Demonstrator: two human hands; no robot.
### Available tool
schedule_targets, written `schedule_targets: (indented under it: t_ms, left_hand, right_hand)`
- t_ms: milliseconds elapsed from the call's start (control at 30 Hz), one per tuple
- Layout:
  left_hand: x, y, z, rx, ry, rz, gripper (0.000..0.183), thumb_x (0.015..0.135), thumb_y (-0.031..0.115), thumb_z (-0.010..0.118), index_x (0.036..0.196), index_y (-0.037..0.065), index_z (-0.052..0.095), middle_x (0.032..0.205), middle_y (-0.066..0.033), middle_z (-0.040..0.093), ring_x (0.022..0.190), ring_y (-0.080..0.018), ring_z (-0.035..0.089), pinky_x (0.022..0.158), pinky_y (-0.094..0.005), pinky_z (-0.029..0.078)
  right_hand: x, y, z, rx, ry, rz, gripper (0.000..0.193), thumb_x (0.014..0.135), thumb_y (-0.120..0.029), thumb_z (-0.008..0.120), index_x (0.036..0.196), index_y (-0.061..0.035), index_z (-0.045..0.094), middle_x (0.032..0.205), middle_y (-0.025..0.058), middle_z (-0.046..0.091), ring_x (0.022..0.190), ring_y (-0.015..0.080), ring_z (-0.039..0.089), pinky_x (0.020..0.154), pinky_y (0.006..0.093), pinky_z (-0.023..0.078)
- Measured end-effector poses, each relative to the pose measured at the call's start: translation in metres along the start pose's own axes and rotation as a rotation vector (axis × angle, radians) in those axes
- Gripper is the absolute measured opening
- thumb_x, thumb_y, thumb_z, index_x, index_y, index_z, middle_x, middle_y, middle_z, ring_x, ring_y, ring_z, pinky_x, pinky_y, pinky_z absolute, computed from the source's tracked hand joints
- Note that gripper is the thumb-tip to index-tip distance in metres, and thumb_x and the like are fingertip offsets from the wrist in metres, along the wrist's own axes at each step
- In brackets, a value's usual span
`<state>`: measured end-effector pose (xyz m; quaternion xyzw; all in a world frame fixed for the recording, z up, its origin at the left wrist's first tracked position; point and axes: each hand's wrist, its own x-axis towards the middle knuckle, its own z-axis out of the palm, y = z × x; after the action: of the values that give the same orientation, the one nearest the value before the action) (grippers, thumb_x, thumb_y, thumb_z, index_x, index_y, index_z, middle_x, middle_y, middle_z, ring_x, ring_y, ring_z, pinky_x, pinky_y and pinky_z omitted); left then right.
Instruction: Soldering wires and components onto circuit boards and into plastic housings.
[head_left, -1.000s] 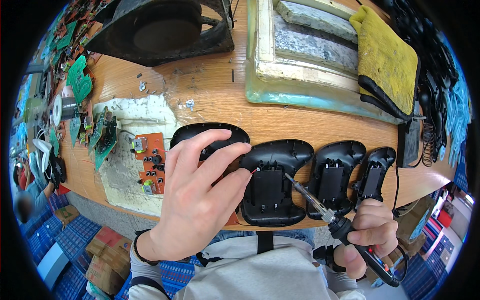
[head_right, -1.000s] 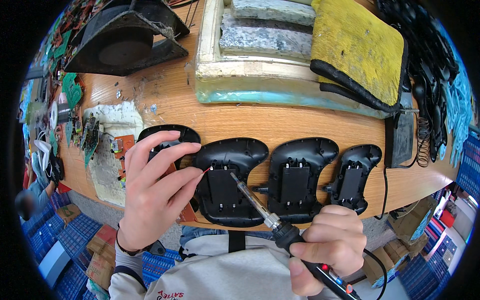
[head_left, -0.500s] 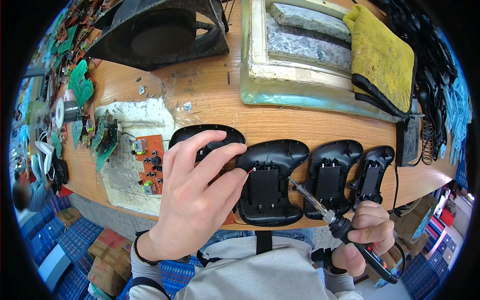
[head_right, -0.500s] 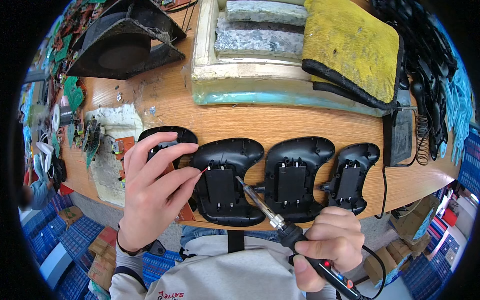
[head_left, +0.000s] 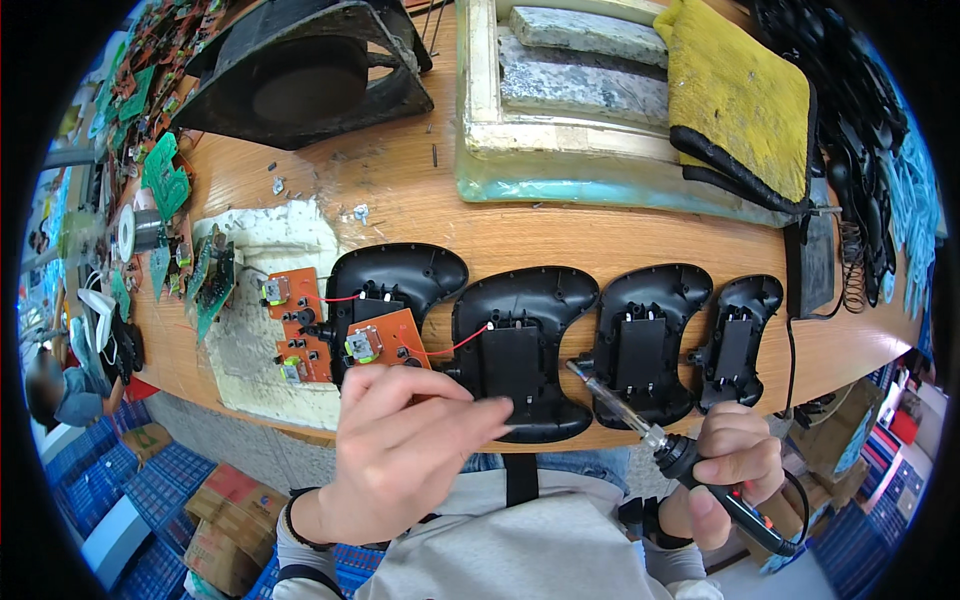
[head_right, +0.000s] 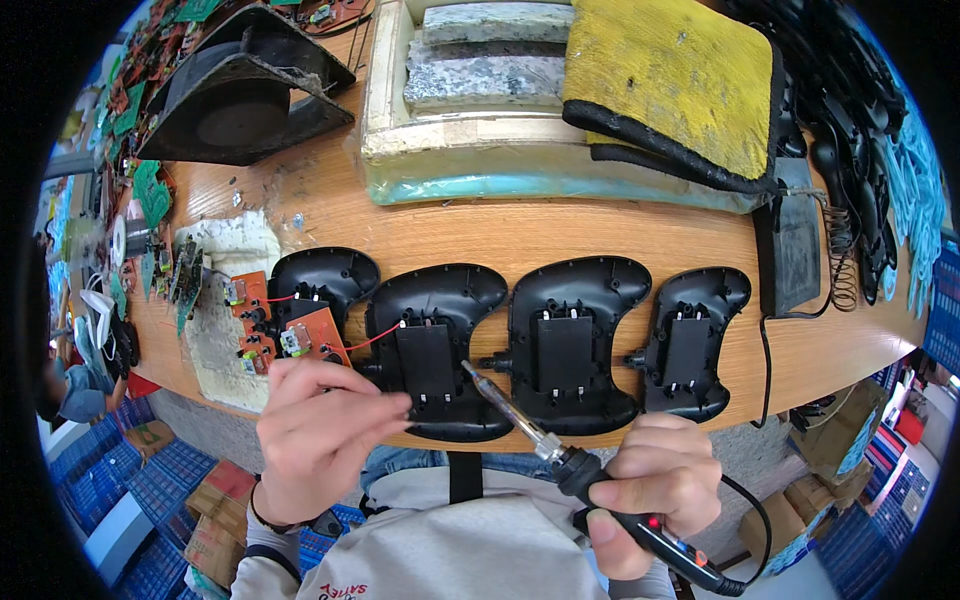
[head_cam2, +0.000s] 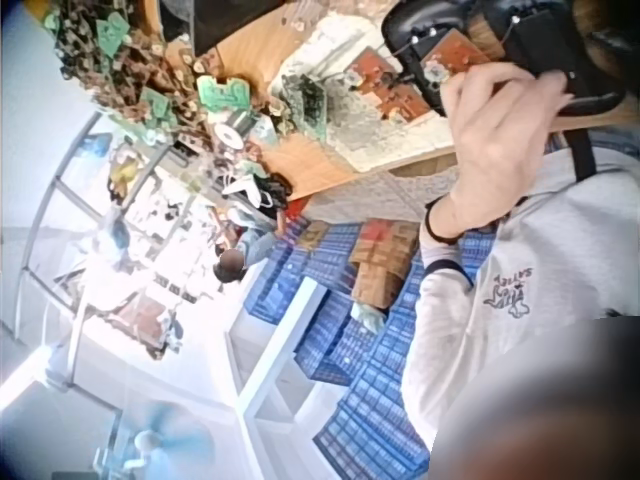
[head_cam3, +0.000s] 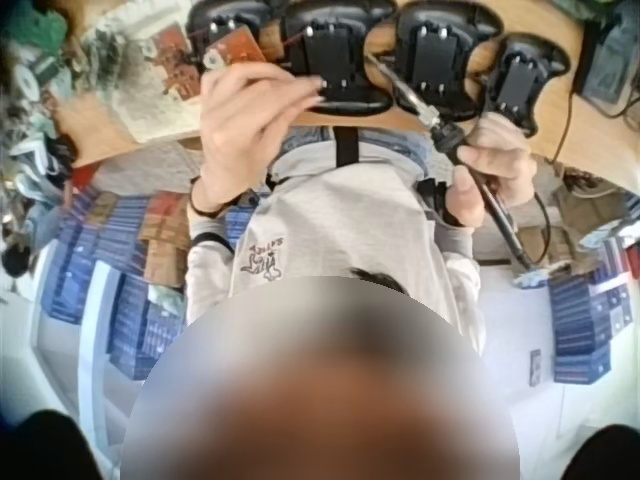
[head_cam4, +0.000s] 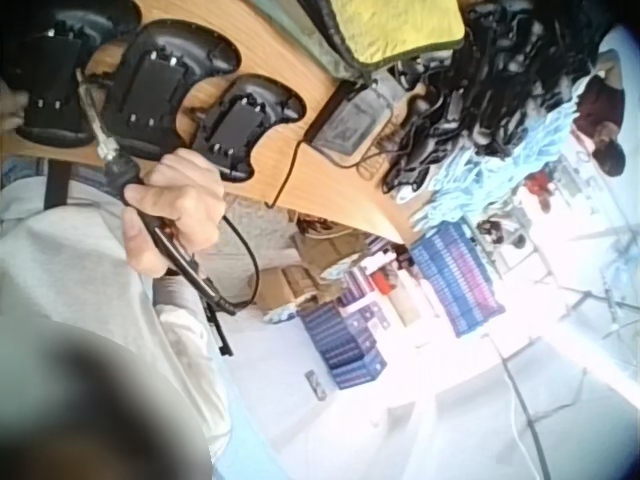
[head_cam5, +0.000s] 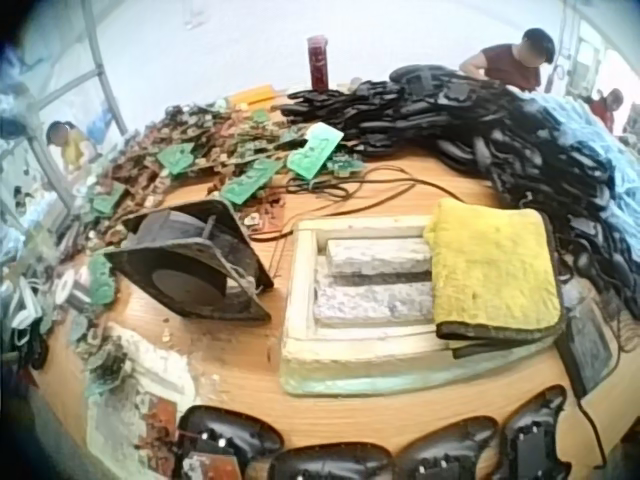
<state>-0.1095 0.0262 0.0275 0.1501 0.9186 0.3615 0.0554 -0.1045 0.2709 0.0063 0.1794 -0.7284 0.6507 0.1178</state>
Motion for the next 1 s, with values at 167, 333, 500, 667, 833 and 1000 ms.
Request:
schedule_targets:
  t_ms: [167,333,500,667,833,1000]
  left_hand:
    - [0.000,-0.008,0.005,0.093,0.052,0.117,0.028,0.057,0.004,0.068,0.084,0.008,0.068,0.072,0.0018,0.060,0.076,-0.0161,0.056,0.070,-0.0309,0.034]
    - [-0.001,-0.004,0.007,0.177,-0.047,0.148,0.023,0.059,0.006,0.064,0.081,0.008,0.066,0.093,-0.0028,0.060,0.094,-0.0210,0.055,0.079,-0.0339,0.036]
    - [0.000,-0.004,0.008,0.265,-0.106,0.194,0.018,0.061,0.007,0.062,0.079,0.006,0.064,0.102,-0.0045,0.059,0.107,-0.0245,0.051,0.084,-0.0360,0.036]
    - [0.000,-0.002,0.007,0.319,-0.149,0.205,0.017,0.063,0.008,0.060,0.079,0.006,0.063,0.103,-0.0045,0.059,0.109,-0.0247,0.050,0.086,-0.0367,0.036]
    - [0.004,0.003,0.004,0.351,-0.181,0.227,0.016,0.061,0.008,0.059,0.076,0.002,0.062,0.102,-0.0072,0.057,0.109,-0.0252,0.049,0.087,-0.0371,0.037]
    - [0.011,0.011,0.002,0.405,-0.237,0.234,0.016,0.060,0.008,0.060,0.075,0.002,0.061,0.100,-0.0072,0.057,0.106,-0.0253,0.050,0.086,-0.0373,0.037]
  right_hand:
    - [-0.012,0.005,-0.002,0.057,-0.062,-0.030,0.019,0.061,-0.014,0.063,0.070,-0.0004,0.053,0.045,0.0046,0.047,0.031,0.0126,0.035,0.035,0.0266,0.023]
    - [-0.020,0.004,-0.002,0.084,-0.119,-0.012,0.018,0.058,-0.012,0.062,0.070,0.0005,0.055,0.045,0.0042,0.046,0.031,0.0130,0.034,0.034,0.0262,0.023]
    - [-0.025,0.003,0.002,0.068,-0.126,0.018,0.018,0.056,-0.011,0.061,0.069,-0.0001,0.056,0.045,0.0042,0.045,0.031,0.0139,0.036,0.034,0.0265,0.023]
    - [-0.025,0.002,0.005,0.040,-0.145,0.040,0.017,0.053,-0.008,0.060,0.067,-0.0003,0.056,0.046,0.0044,0.045,0.031,0.0148,0.037,0.035,0.0267,0.024]
    - [-0.023,0.003,0.009,0.034,-0.176,0.026,0.017,0.052,-0.007,0.060,0.067,-0.0008,0.056,0.046,0.0044,0.045,0.031,0.0149,0.037,0.035,0.0267,0.024]
    - [-0.024,0.002,0.010,0.006,-0.168,0.021,0.016,0.052,-0.007,0.060,0.067,-0.0015,0.056,0.046,0.0040,0.045,0.031,0.0151,0.037,0.035,0.0270,0.024]
